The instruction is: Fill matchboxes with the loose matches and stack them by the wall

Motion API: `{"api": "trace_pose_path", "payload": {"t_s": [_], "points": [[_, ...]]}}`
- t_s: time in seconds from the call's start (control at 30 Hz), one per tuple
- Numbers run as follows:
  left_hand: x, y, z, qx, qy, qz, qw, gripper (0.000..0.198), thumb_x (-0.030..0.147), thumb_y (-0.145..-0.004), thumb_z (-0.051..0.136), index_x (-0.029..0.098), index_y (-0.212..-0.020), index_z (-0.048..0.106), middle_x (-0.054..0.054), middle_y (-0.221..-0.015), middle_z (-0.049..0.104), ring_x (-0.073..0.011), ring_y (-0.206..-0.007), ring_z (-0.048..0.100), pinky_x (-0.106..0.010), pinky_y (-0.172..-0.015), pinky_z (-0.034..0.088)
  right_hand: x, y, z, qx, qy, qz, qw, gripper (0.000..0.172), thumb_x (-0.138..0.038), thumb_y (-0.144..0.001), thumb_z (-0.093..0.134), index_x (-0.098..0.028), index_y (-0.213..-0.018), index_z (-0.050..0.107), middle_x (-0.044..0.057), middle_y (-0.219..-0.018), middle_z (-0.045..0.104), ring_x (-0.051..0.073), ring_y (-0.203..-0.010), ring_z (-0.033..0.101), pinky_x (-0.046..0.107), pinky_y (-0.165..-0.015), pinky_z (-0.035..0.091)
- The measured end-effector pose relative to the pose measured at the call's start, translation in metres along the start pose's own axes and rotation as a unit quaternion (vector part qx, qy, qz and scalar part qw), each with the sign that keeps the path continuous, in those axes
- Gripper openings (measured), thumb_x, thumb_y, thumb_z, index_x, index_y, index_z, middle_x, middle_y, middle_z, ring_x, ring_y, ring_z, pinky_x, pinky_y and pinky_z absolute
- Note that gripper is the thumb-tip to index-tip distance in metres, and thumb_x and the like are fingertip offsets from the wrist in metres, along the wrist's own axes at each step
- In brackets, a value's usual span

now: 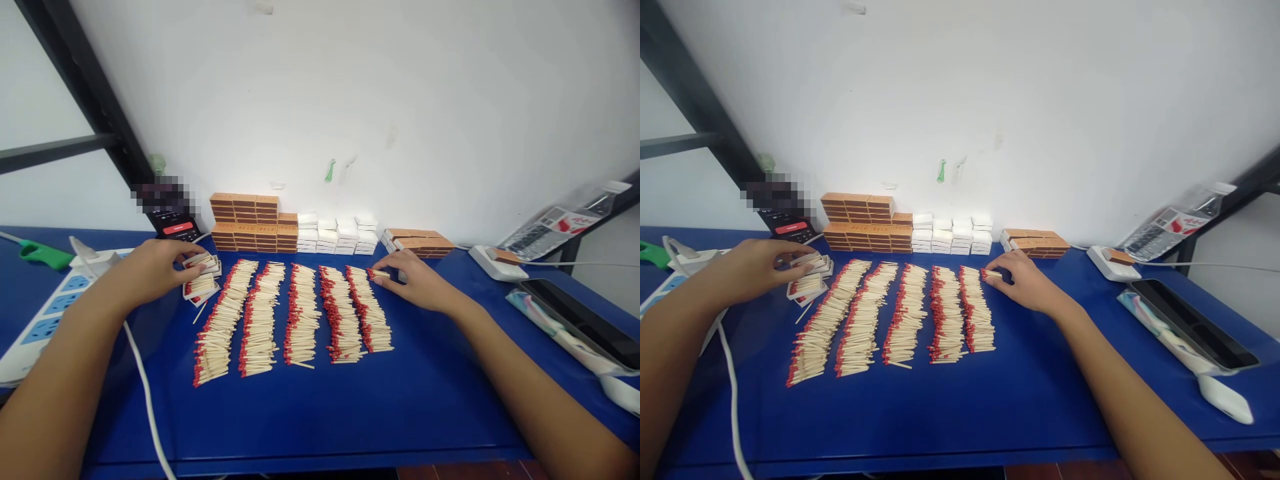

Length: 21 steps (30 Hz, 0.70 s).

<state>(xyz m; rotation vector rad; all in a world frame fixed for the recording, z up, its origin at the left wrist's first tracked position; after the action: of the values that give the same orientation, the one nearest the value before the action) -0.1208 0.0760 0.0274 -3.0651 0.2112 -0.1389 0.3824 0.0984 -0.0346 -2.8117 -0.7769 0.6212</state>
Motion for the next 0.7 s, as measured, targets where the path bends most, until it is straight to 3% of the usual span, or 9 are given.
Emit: {"api": "trace_pose_path", "payload": {"t_s": [0.27, 0.7], "points": [[0.011, 0.007, -0.008, -0.012, -0.001, 0.005, 1.000, 0.049, 0.045, -0.096, 0.055, 0.017, -0.132, 0.073, -0.010, -0.112, 0.081, -0.0304, -0.101, 0.072, -0.035, -0.088, 0.051, 0.001, 0.001, -0.002, -0.026, -0.012, -0.010, 1.000, 0.044, -0.064, -0.100, 0.056, -0.027, -0.112, 0.075, 0.010, -0.119, 0.076, 0.033, -0.113, 0.062, 0.056, -0.104, 0.047], [0.011, 0.010, -0.006, 0.040, 0.010, 0.036, 0.998, 0.037, 0.036, -0.096, 0.059, 0.018, -0.123, 0.077, -0.005, -0.096, 0.081, -0.0259, -0.088, 0.072, -0.031, -0.079, 0.050, 0.002, 0.005, -0.008, -0.033, 0.005, 0.008, 0.999, 0.044, -0.065, -0.100, 0.056, -0.027, -0.107, 0.075, 0.011, -0.115, 0.075, 0.033, -0.112, 0.061, 0.053, -0.100, 0.048]]}}
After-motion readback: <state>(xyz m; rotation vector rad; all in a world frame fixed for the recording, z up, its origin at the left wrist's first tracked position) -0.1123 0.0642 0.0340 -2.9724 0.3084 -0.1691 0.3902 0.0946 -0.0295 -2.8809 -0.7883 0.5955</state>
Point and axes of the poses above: each hand's wrist, its own y-axis away from the middle knuckle, its own z-axis out of the palm, x = y × z, the point moved 2 cm from there along -y, towards the middle knuckle
